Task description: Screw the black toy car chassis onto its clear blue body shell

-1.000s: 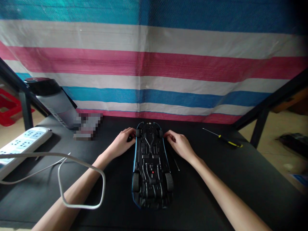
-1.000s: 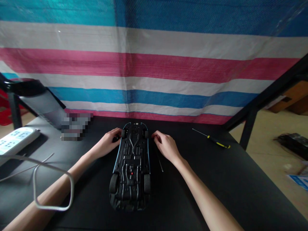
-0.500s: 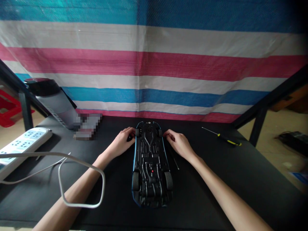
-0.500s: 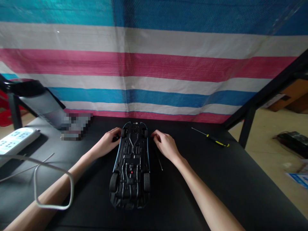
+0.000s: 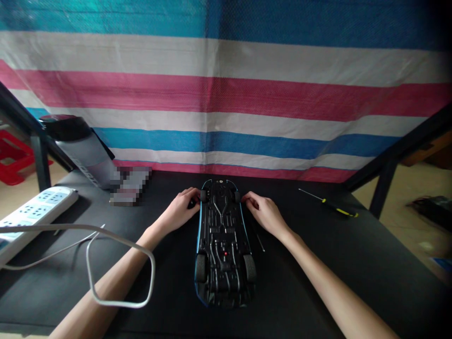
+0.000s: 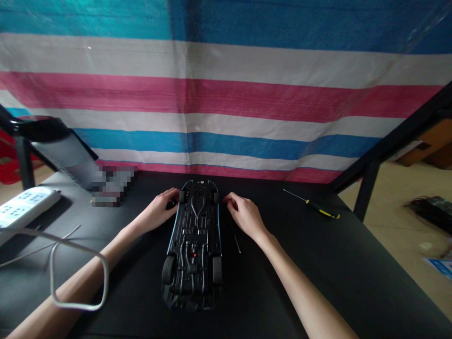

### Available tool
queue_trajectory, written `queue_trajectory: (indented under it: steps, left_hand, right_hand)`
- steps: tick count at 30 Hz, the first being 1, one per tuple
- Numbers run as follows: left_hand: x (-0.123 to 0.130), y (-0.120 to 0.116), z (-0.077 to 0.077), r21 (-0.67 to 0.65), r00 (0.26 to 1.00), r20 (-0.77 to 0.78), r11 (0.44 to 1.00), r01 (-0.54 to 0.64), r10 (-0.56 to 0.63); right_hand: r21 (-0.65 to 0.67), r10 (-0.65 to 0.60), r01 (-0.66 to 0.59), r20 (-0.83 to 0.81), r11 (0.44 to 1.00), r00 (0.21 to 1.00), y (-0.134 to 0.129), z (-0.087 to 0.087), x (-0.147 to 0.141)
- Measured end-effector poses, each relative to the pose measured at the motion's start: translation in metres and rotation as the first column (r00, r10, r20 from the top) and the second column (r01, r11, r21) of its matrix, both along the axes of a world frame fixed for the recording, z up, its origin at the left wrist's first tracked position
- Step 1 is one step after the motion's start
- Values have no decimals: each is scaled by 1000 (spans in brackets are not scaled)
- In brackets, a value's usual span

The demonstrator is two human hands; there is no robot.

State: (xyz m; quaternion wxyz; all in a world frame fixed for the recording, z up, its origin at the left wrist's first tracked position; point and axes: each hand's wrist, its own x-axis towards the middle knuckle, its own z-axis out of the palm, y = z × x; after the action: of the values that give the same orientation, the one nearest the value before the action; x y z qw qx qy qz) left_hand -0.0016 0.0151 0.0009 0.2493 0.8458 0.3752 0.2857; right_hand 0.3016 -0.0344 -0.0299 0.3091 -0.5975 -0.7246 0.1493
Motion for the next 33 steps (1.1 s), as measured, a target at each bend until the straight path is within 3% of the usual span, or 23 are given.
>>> queue_trajectory:
  steps: [33]
  left_hand:
    - [-1,0,-2,-12,1000,-3,1000,8,-8]
  right_hand:
    - [-12,-4,4,-2,1000,1000,-1,1,0]
